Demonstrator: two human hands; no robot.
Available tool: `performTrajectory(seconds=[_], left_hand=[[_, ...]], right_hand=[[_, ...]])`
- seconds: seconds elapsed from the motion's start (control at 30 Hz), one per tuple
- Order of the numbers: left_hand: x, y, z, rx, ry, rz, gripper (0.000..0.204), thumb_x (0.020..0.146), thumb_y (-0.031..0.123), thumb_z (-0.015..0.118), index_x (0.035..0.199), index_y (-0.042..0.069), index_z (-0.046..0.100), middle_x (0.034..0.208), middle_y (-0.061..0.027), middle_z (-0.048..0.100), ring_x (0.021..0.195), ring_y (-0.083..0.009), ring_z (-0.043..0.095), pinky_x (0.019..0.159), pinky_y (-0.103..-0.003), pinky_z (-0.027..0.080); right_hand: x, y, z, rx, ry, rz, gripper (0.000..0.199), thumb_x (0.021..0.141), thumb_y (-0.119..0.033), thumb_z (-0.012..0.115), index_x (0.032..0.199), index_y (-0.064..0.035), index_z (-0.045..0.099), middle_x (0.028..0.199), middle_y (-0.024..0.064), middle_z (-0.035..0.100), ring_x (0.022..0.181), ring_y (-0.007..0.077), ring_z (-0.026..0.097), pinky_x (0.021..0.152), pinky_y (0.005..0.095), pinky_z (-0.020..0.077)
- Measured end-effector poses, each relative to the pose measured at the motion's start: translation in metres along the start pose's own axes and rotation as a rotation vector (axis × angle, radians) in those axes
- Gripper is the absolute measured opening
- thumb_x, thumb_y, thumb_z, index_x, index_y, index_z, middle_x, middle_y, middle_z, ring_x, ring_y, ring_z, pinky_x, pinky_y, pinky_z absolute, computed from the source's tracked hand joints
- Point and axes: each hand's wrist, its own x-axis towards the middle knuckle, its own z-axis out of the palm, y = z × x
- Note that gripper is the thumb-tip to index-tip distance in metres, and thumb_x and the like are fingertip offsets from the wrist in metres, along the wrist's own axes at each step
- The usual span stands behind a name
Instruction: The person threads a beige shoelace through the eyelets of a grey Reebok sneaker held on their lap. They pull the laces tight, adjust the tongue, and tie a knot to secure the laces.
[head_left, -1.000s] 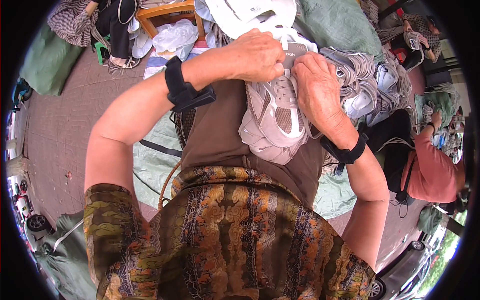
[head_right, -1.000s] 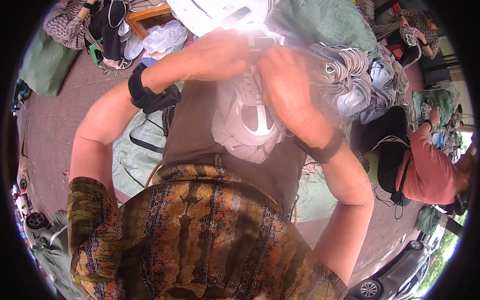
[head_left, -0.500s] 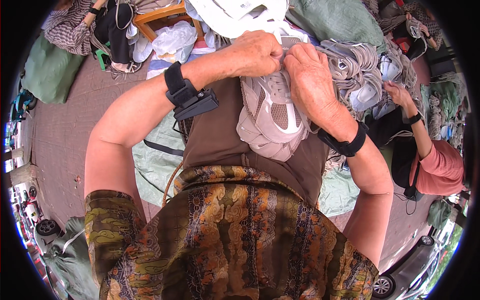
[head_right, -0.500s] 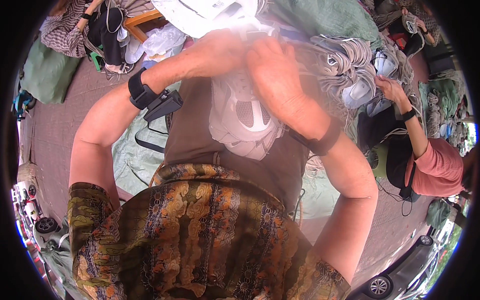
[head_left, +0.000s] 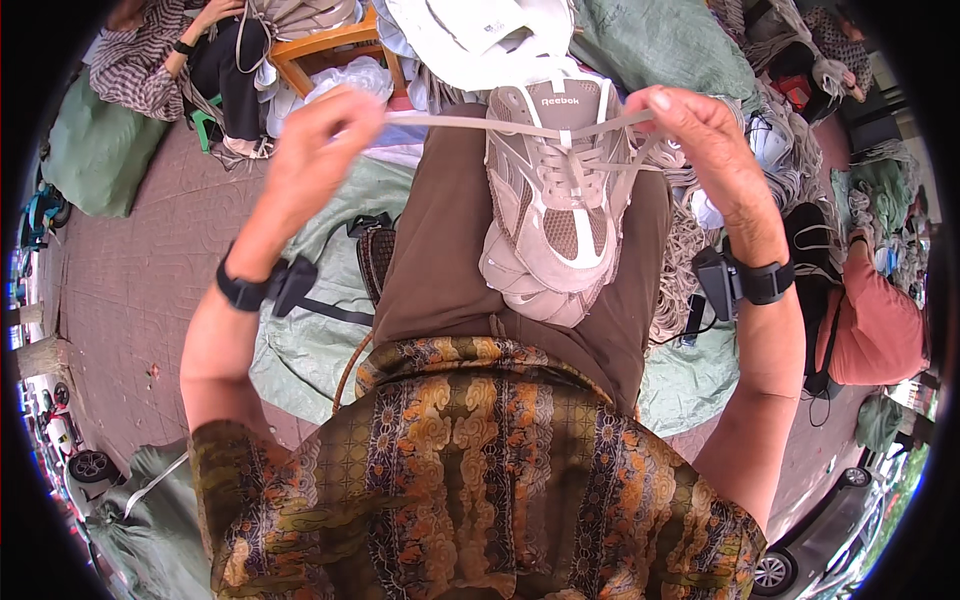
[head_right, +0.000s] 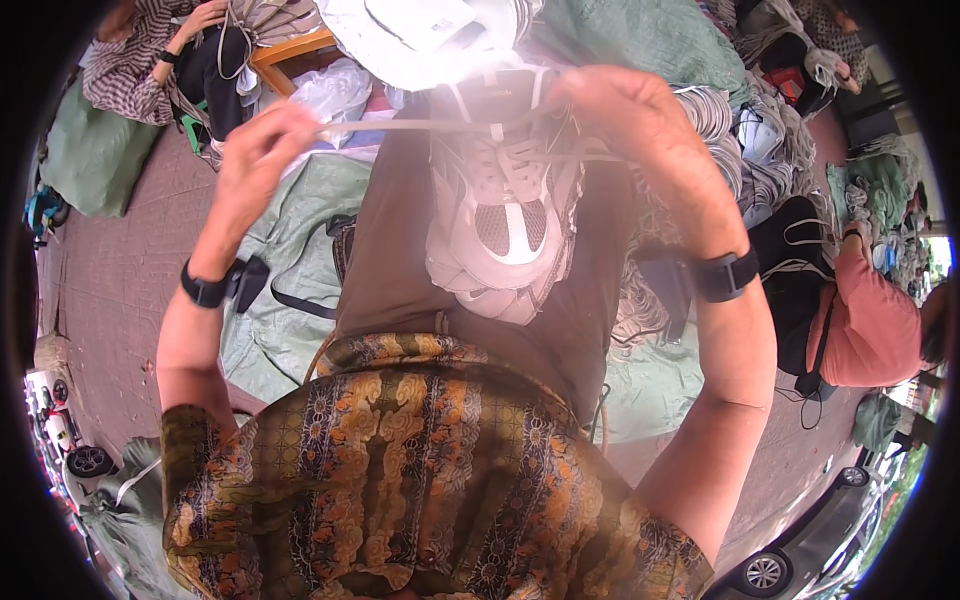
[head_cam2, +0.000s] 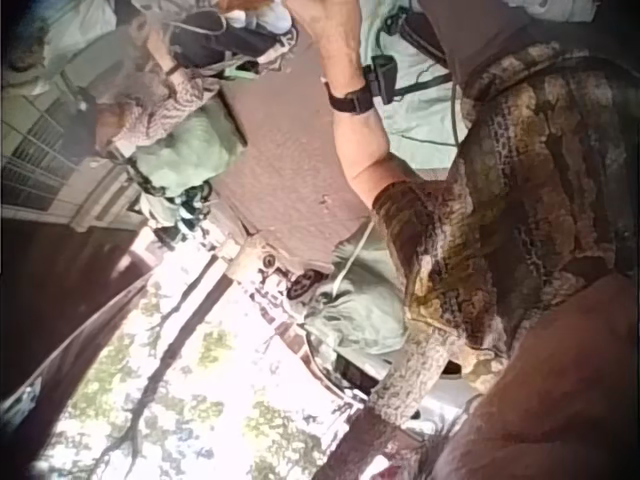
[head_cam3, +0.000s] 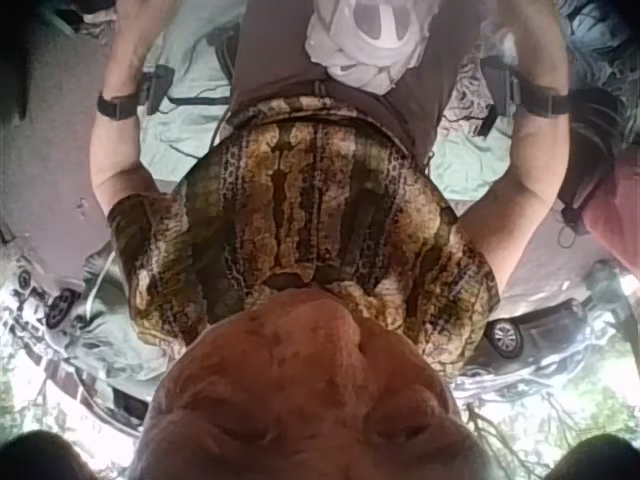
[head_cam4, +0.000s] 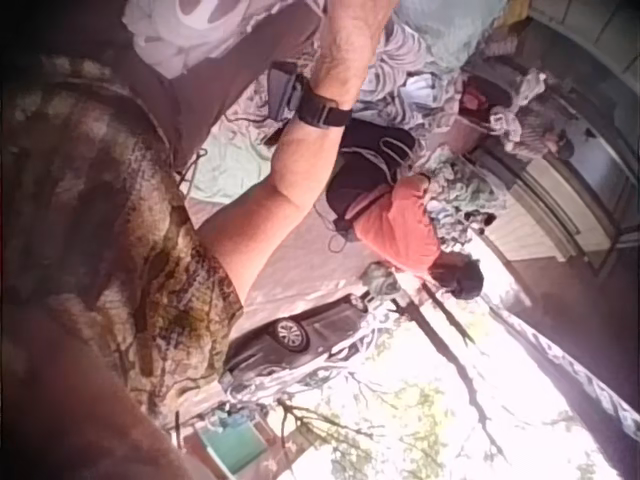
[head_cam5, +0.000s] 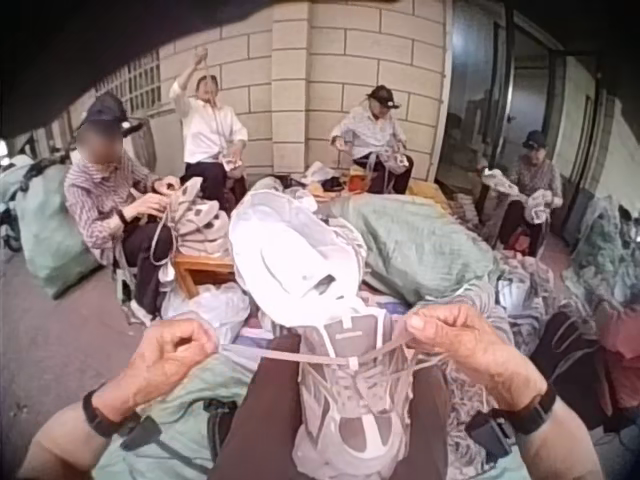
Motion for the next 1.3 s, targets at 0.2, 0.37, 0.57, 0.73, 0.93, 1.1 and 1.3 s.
performTrajectory(seconds=[0.2, 0.37, 0.57, 0.73, 0.93, 1.1, 1.3], left_hand=[[-0.124, -0.107, -0.09, 0.215, 0.341, -0.404, 0.021, 0.091, 0.016, 0.059, 0.083, -0.002, 0.063, 0.077, -0.0013, 0.057, 0.072, -0.0074, 0.048, 0.062, -0.024, 0.038], [-0.201, -0.151, -0.098, 0.22, 0.419, -0.54, 0.021, 0.089, 0.015, 0.056, 0.08, -0.003, 0.063, 0.074, -0.0032, 0.06, 0.068, -0.0099, 0.052, 0.063, -0.026, 0.041], [-0.299, -0.245, -0.141, 0.492, 0.565, -0.724, 0.022, 0.086, 0.015, 0.056, 0.082, -0.005, 0.064, 0.066, -0.01, 0.064, 0.06, -0.0152, 0.06, 0.057, -0.032, 0.048], [-0.308, -0.268, -0.119, 0.435, 0.458, -0.707, 0.02, 0.082, 0.015, 0.06, 0.081, -0.004, 0.066, 0.062, -0.0103, 0.063, 0.056, -0.0165, 0.063, 0.053, -0.032, 0.05], [-0.219, -0.24, -0.053, 0.634, -0.069, -0.633, 0.018, 0.082, 0.013, 0.061, 0.098, 0.003, 0.065, 0.095, -0.0213, 0.068, 0.089, -0.0432, 0.062, 0.076, -0.044, 0.05], [-0.11, -0.139, -0.027, 0.185, -0.074, -0.55, 0.017, 0.089, 0.012, 0.059, 0.103, 0.002, 0.062, 0.088, -0.0085, 0.066, 0.08, -0.0158, 0.062, 0.072, -0.03, 0.05], [-0.036, -0.023, 0.005, -0.195, -0.18, -0.242, 0.016, 0.092, 0.005, 0.055, 0.106, 0.001, 0.061, 0.098, -0.0028, 0.064, 0.091, -0.0108, 0.06, 0.083, -0.027, 0.05]], right_hand=[[0.002, -0.018, -0.004, -0.229, 0.072, 0.011, 0.038, 0.091, -0.042, 0.061, 0.092, -0.0054, 0.072, 0.077, -0.0041, 0.063, 0.072, 0.0064, 0.055, 0.067, 0.0235, 0.0438], [0.021, -0.026, 0.025, -0.512, -0.157, -0.163, 0.047, 0.097, -0.043, 0.052, 0.077, -0.0007, 0.056, 0.071, -0.0011, 0.046, 0.071, 0.0105, 0.041, 0.067, 0.0276, 0.0358], [0.033, -0.019, 0.036, -0.512, -0.073, -0.285, 0.032, 0.097, -0.031, 0.054, 0.083, -0.0013, 0.056, 0.072, -0.0022, 0.049, 0.073, 0.0074, 0.042, 0.066, 0.026, 0.0373], [0.016, 0.009, 0.025, -0.606, -0.053, -0.239, 0.015, 0.089, -0.015, 0.063, 0.086, -0.0015, 0.057, 0.076, 0.0009, 0.053, 0.077, 0.0115, 0.049, 0.072, 0.0279, 0.0424], [-0.014, 0.03, 0.047, -0.895, 0.124, -0.397, 0.017, 0.077, -0.008, 0.065, 0.089, -0.003, 0.055, 0.087, 0.0156, 0.057, 0.088, 0.0376, 0.054, 0.079, 0.0456, 0.0434], [-0.019, 0.038, 0.042, -0.775, 0.085, -0.364, 0.012, 0.077, -0.004, 0.062, 0.087, -0.002, 0.055, 0.088, 0.0148, 0.057, 0.087, 0.0352, 0.055, 0.076, 0.0438, 0.0433], [-0.027, 0.029, 0.046, -0.604, 0.03, -0.247, 0.015, 0.081, -0.003, 0.064, 0.09, 0.0004, 0.053, 0.085, 0.0107, 0.057, 0.082, 0.0256, 0.057, 0.076, 0.0369, 0.0454]])
